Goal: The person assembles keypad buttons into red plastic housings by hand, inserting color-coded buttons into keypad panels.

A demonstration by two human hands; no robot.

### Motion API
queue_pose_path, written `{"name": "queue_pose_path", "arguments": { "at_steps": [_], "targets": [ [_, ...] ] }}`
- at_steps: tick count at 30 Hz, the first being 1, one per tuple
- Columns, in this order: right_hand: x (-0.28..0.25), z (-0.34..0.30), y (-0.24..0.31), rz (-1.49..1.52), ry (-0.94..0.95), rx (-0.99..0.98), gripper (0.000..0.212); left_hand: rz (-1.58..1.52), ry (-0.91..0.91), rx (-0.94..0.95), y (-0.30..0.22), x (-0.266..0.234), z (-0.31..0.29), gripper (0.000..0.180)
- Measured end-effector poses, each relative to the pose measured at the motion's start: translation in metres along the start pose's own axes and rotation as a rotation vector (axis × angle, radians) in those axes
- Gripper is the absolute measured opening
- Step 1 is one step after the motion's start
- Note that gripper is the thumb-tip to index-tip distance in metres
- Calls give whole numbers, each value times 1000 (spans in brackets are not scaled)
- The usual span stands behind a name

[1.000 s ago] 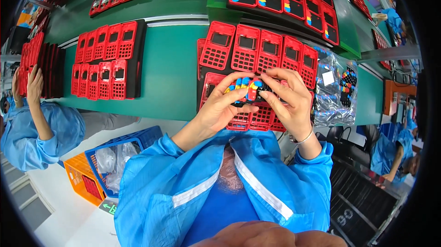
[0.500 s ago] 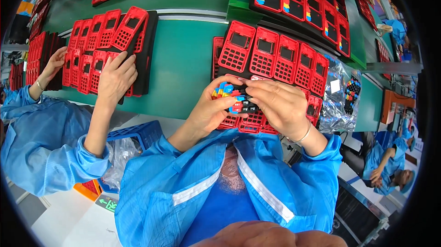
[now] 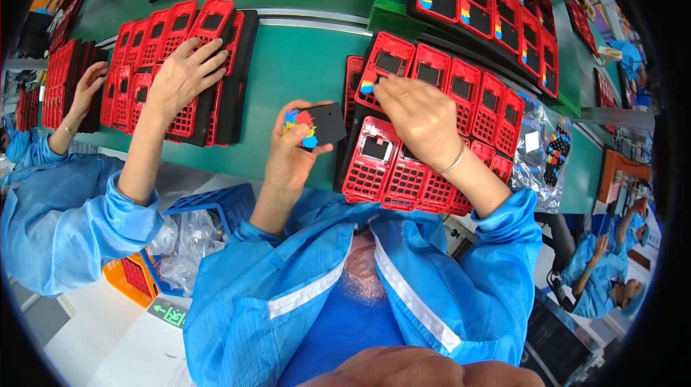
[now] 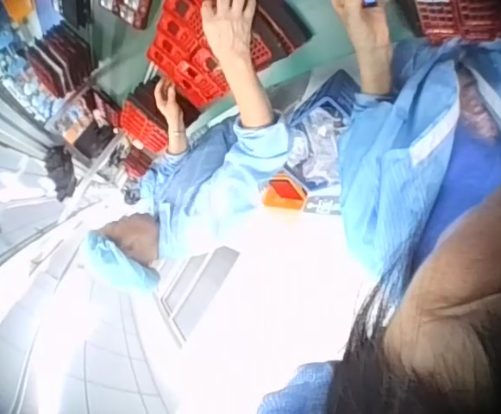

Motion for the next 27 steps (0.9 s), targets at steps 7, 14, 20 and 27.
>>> {"name": "queue_pose_path", "arguments": {
  "at_steps": [7,14,20,27],
  "targets": [
    [4,-13,8,-65,53,-34,32,55,-49,-37,7,-1,-8,48],
    [28,-21,13,0,-32,-68,26,0,-64,13,18,-30,-10,49],
    [24,-19,9,-24,-205,38,22,-26,-80,-21,14,-34,7,49],
    [24,-27,-1,-90,-17,69,15,-50,-31,-22,11,-25,10,47]
  ]
}}
Point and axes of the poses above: each hand's wrist, its own z-axis towards the middle knuckle, its own x-axis out of the palm, y = z × x, the point moved 1 cm from there along z, towards the middle knuckle, and after that the axes turned 10 degrees about x, right-handed, at the moved point
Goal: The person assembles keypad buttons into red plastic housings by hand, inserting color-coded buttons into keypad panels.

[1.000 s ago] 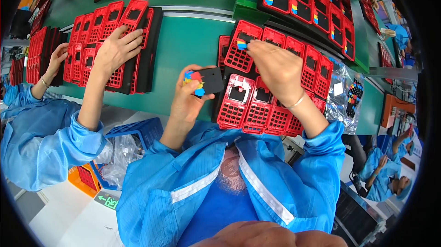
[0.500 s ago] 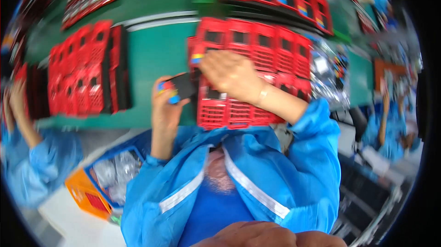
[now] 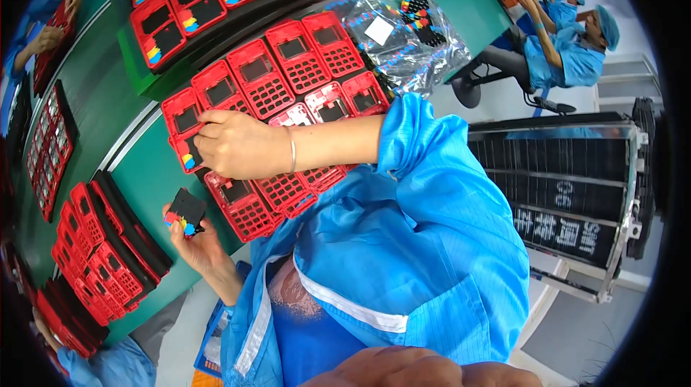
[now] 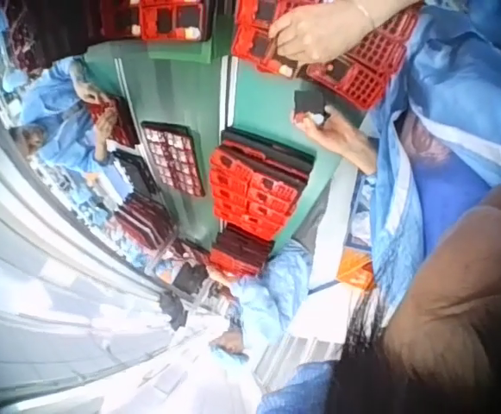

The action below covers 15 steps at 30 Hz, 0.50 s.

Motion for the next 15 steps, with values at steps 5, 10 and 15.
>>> {"name": "queue_pose_path", "arguments": {
  "at_steps": [5,10,15],
  "targets": [
    [-22,9,-12,237,109,-3,16,13,8,-5,8,-2,-12,48],
    [-59,15,-6,958,290,427,33,179,118,-76,11,55,-17,43],
    [-54,8,-4,1045,452,572,24,158,145,-85,15,67,-19,39]
  ]
}}
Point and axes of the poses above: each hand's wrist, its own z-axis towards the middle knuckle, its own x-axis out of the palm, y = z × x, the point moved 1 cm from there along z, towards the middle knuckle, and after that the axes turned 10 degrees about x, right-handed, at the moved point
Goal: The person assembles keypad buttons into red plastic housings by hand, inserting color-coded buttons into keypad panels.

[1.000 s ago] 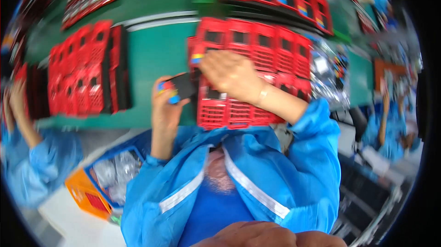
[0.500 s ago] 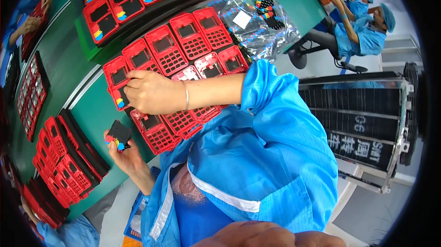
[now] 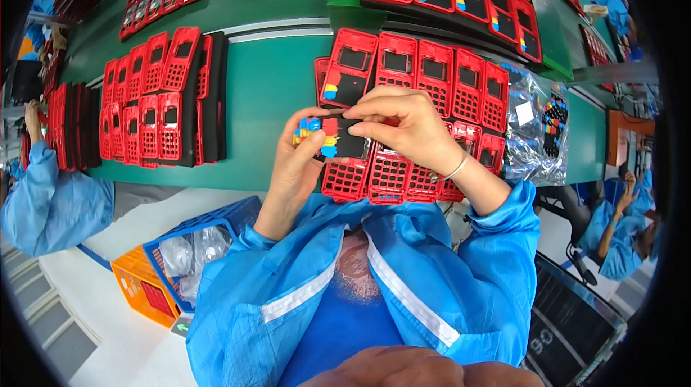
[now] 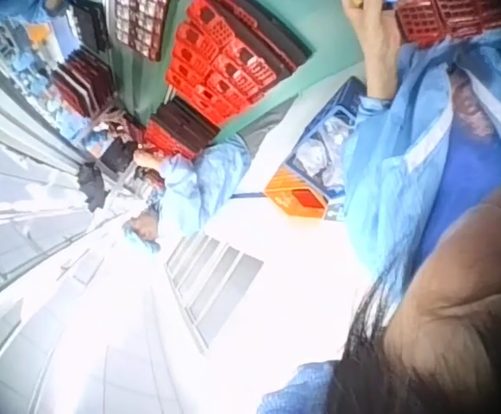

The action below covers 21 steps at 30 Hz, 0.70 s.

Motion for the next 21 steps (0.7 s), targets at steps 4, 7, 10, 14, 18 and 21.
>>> {"name": "queue_pose_path", "arguments": {
  "at_steps": [4,7,10,14,18,21],
  "targets": [
    [-1,0,-6,90,41,10,20,-8,33,-1,-2,1,-1,36],
    [-18,-2,-18,242,-44,61,18,-7,36,24,-5,3,1,33],
    [-39,-5,-26,-24,-272,17,14,61,-33,37,-8,-4,1,40],
    [-48,-9,-26,-281,-310,44,13,6,-35,86,-8,-17,2,32],
    [-49,-5,-35,-369,-362,-48,15,-18,-15,74,-7,-14,4,34],
    [-46,1,-39,-437,-397,-124,15,-17,-11,60,-5,-11,4,35]
  ]
}}
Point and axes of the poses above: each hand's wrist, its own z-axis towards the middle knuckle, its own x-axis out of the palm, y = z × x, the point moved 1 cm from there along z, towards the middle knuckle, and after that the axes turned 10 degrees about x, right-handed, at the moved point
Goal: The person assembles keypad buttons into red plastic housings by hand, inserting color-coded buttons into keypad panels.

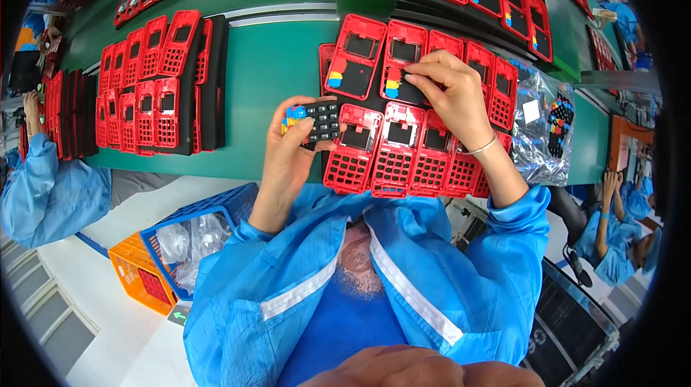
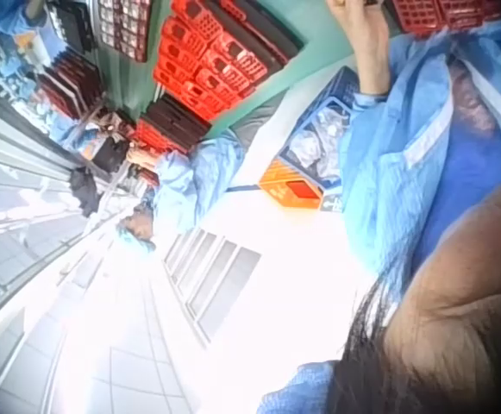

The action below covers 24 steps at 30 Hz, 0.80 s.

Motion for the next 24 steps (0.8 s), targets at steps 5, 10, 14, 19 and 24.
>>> {"name": "queue_pose_path", "arguments": {
  "at_steps": [5,10,14,19,24],
  "targets": [
    [7,6,-4,-154,-50,-112,13,27,-7,-9,2,2,0,36],
    [7,4,3,-302,-185,-219,10,37,-10,-11,2,3,-1,36],
    [10,3,-2,-331,-173,-223,9,34,-4,-15,2,3,0,35],
    [10,2,-8,-339,-173,-282,11,117,-29,-20,2,6,-1,40],
    [7,2,-3,-366,-153,-330,11,-12,46,-25,2,5,-1,40]
  ]
}}
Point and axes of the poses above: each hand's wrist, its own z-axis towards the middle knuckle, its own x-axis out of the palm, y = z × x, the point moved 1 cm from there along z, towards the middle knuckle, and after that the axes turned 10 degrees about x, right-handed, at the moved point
